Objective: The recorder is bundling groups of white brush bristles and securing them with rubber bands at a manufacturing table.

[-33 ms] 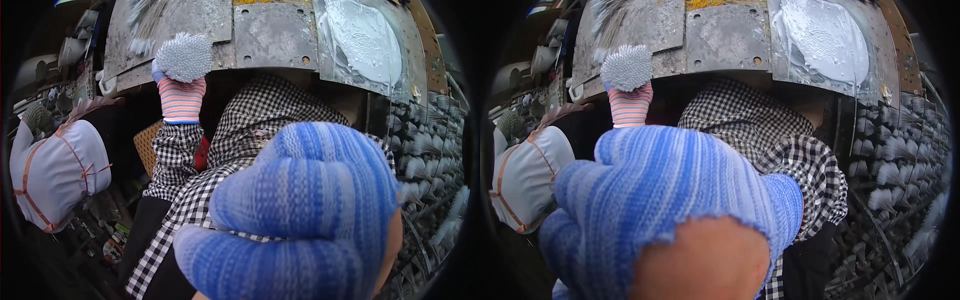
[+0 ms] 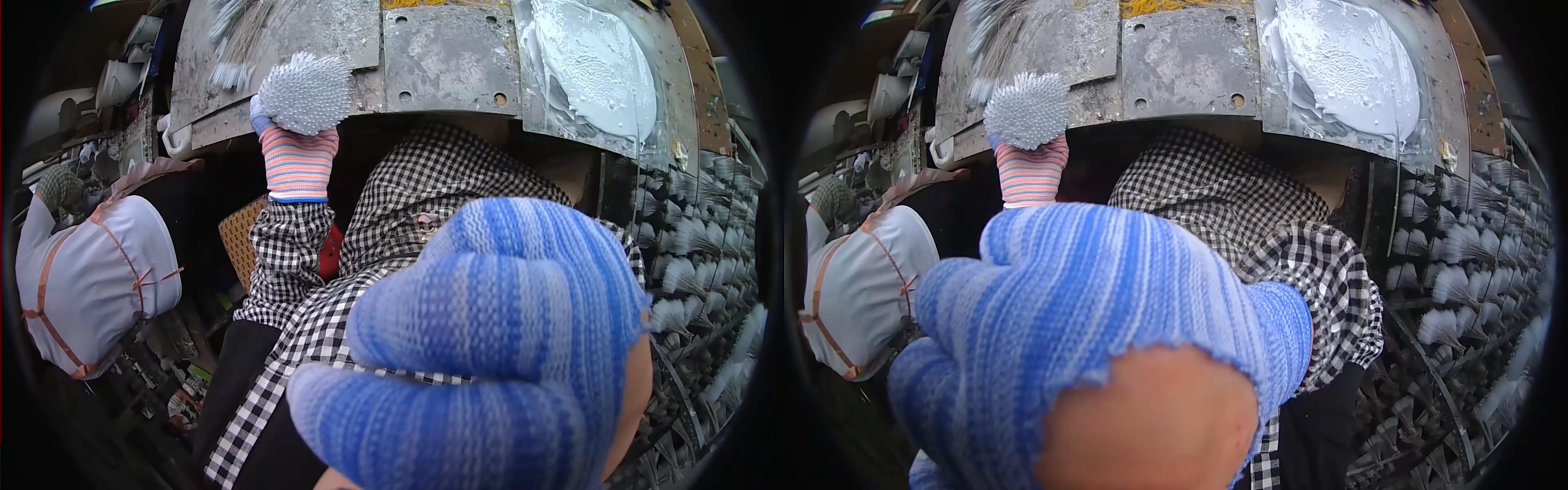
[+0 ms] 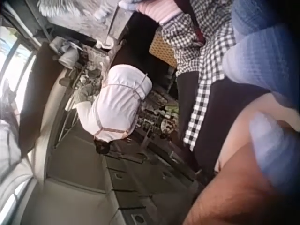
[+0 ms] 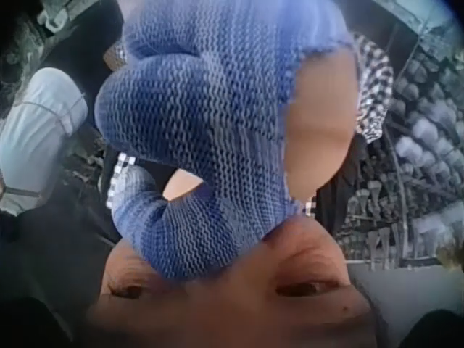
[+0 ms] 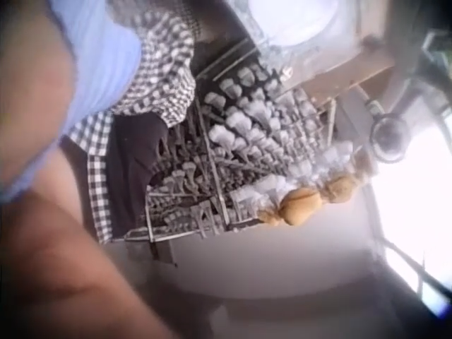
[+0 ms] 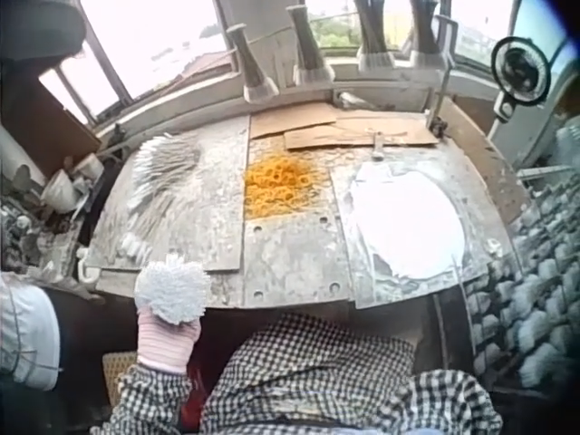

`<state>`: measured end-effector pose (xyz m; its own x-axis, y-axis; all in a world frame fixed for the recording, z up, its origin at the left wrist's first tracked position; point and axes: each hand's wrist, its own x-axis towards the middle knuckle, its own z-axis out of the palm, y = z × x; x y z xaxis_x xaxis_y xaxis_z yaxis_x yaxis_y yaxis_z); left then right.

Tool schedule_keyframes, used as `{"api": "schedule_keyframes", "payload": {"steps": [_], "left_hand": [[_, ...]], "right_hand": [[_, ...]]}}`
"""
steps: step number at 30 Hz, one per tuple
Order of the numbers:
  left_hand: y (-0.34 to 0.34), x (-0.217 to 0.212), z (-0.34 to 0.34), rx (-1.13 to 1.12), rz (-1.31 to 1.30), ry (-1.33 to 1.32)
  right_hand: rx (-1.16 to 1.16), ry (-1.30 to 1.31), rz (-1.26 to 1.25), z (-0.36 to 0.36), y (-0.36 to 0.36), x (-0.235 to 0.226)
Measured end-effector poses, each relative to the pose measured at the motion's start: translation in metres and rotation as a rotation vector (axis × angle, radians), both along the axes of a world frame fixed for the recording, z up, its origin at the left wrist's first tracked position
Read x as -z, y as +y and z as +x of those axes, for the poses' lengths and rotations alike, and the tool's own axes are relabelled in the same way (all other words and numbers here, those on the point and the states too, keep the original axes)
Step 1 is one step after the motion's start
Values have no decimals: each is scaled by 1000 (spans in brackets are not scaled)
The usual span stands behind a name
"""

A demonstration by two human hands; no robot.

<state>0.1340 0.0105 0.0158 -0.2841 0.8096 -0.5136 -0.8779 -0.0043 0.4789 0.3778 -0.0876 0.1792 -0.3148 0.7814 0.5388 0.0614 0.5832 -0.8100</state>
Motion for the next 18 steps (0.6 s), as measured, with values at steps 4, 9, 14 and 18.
{"api": "schedule_keyframes", "payload": {"steps": [4,9,14,18], "left_hand": [[-2,-6,6,5,-56,108],[-2,-6,18,64,-45,186],[1,11,8,87,-12,127],[4,4,21,124,169,352]], "right_hand": [[-167,5,119,10,11,16],[-345,5,279,14,33,38],[-110,-48,117,19,46,88],[70,-65,-120,32,53,107]]}}
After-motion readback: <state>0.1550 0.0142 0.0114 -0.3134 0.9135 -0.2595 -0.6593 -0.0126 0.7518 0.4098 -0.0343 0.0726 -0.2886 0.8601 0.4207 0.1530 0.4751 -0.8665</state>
